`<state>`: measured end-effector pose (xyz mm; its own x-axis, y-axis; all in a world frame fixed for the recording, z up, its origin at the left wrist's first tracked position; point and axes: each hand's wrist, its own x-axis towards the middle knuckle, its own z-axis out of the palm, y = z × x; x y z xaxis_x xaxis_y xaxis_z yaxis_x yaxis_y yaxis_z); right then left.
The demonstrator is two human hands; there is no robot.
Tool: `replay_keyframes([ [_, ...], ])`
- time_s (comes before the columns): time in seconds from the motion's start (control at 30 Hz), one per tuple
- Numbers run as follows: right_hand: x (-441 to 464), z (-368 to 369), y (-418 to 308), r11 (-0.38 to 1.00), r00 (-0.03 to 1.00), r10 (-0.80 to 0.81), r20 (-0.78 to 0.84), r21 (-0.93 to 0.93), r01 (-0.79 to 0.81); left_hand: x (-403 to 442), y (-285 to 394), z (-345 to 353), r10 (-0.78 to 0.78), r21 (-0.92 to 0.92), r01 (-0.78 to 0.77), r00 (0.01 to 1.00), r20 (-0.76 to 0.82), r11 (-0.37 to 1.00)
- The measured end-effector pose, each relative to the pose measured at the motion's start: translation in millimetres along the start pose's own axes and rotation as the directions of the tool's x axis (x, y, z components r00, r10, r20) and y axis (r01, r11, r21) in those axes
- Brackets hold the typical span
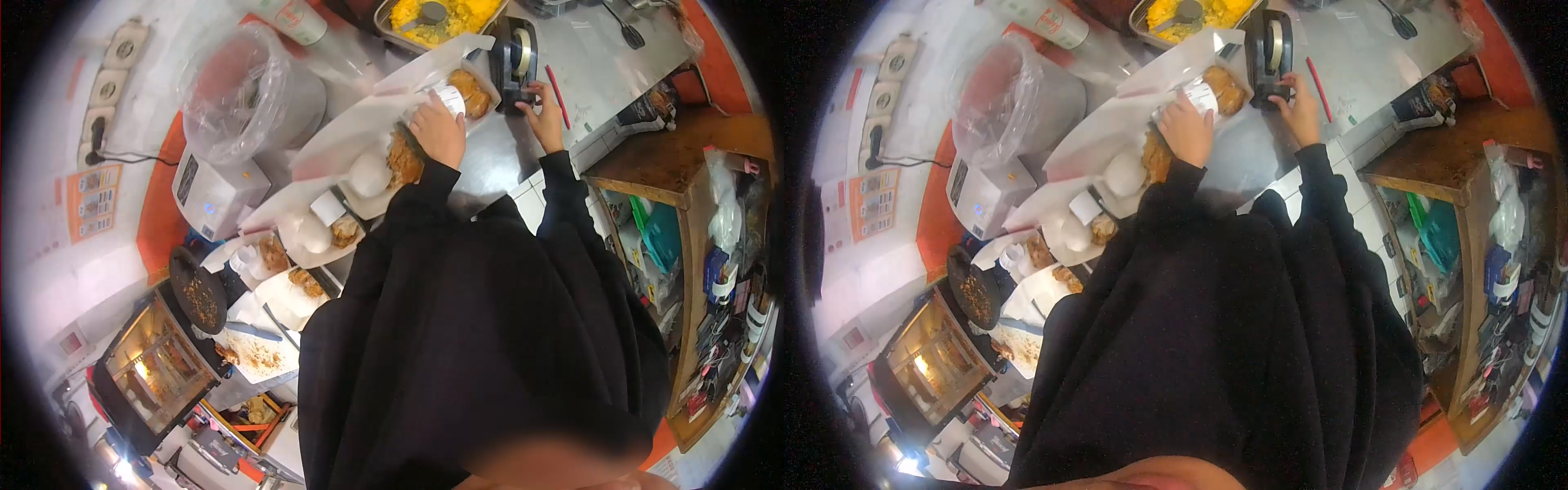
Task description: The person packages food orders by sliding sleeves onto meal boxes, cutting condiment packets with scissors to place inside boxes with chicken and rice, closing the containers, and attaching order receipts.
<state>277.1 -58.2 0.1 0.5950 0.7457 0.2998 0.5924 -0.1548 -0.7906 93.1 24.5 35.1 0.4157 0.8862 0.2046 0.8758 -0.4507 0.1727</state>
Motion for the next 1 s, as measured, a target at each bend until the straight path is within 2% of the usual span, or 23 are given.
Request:
replay_keyframes([
  [0.03, 3.3, -2.9, 3.1, 0.999, 1.000, -0.002, 0.014, 0.039, 0.002, 7.7, 7.3, 3.2, -0.092, -0.080, 0.096, 0.994, 0.056, 0.992],
  [0.07, 8.8, -5.6, 6.5, 0.999, 1.000, -0.001, 0.017, 0.040, 0.001, 15.8, 12.3, 7.0, -0.095, -0.078, 0.099, 0.994, 0.058, 0.992],
  [0.13, 20.0, -9.8, 15.1, 0.999, 0.999, -0.006, 0.032, 0.042, 0.005, 22.2, 15.7, 15.1, -0.193, -0.311, 0.268, 0.949, 0.249, 0.912],
  [0.17, 29.9, -10.9, 22.6, 0.999, 0.999, -0.010, 0.050, 0.049, 0.008, 20.0, 18.7, 18.2, -0.224, -0.572, 0.304, 0.952, 0.208, 0.762],
  [0.2, 39.7, -12.3, 30.9, 0.997, 0.998, -0.035, 0.059, 0.077, 0.031, 20.7, 23.5, 15.3, -0.247, -0.565, 0.323, 0.946, 0.209, 0.760],
  [0.27, 61.0, -16.6, 46.1, 0.988, 0.992, -0.094, 0.085, 0.134, 0.082, 22.5, 46.6, -2.5, -0.178, -0.637, 0.038, 0.971, -0.157, 0.770],
  [0.3, 72.6, -23.7, 43.4, 0.977, 0.990, -0.018, 0.142, 0.214, -0.012, 22.4, 72.2, -29.4, -0.119, -0.688, -0.017, 0.982, -0.149, 0.726],
  [0.33, 80.9, -31.8, 44.2, 0.975, 0.985, -0.029, 0.171, 0.222, -0.010, 12.0, 90.6, -28.7, -0.149, -0.683, 0.008, 0.978, -0.147, 0.730],
  [0.4, 103.0, -47.4, 49.2, 0.979, 0.971, -0.109, 0.211, 0.193, 0.068, -1.6, 130.6, -9.9, 0.106, -0.665, -0.183, 0.982, -0.156, 0.724],
  [0.43, 113.9, -56.2, 54.1, 0.975, 0.957, -0.080, 0.278, 0.222, 0.017, -11.3, 145.3, 16.0, 0.088, -0.659, -0.175, 0.983, -0.164, 0.731],
  [0.5, 133.2, -75.7, 49.4, 0.955, 0.936, -0.103, 0.336, 0.297, -0.001, -34.1, 163.8, 80.0, -0.207, -0.742, 0.165, 0.978, 0.036, 0.650],
  [0.53, 143.0, -79.7, 47.6, 0.933, 0.918, -0.110, 0.380, 0.359, -0.037, -36.5, 168.3, 91.0, -0.214, -0.740, 0.163, 0.976, 0.025, 0.653],
  [0.63, 150.3, -73.8, 45.4, 0.922, 0.885, -0.246, 0.395, 0.378, 0.087, -39.2, 179.1, 96.7, -0.380, -0.616, 0.415, 0.904, 0.197, 0.669],
  [0.67, 149.6, -69.2, 40.4, 0.906, 0.866, -0.311, 0.392, 0.398, 0.145, -35.2, 185.6, 94.0, -0.397, -0.615, 0.428, 0.896, 0.196, 0.662],
  [0.73, 134.4, -42.3, 48.5, 0.878, 0.848, -0.384, 0.366, 0.430, 0.211, -14.3, 195.1, 82.8, -0.486, -0.348, 0.482, 0.870, 0.082, 0.804],
  [0.77, 129.6, -32.0, 53.6, 0.851, 0.836, -0.438, 0.329, 0.453, 0.267, -10.7, 192.2, 84.6, -0.468, -0.227, 0.467, 0.882, 0.053, 0.855],
  [0.87, 130.0, -29.1, 55.9, 0.809, 0.756, -0.536, 0.375, 0.482, 0.335, -4.9, 189.3, 71.2, -0.474, -0.191, 0.485, 0.875, 0.100, 0.853],
  [0.9, 144.2, -45.0, 45.5, 0.845, 0.720, -0.382, 0.579, 0.534, 0.019, -3.7, 186.1, 71.1, -0.477, -0.195, 0.484, 0.875, 0.084, 0.853],
  [0.97, 198.5, -68.4, 45.1, 0.862, 0.566, -0.126, 0.814, 0.373, -0.343, -8.8, 180.8, 72.4, -0.368, -0.338, 0.326, 0.927, -0.067, 0.883],
  [1.0, 229.5, -71.7, 50.7, 0.877, 0.736, -0.096, 0.671, 0.406, -0.256, -6.5, 181.7, 66.5, -0.359, -0.345, 0.315, 0.931, -0.071, 0.884],
])
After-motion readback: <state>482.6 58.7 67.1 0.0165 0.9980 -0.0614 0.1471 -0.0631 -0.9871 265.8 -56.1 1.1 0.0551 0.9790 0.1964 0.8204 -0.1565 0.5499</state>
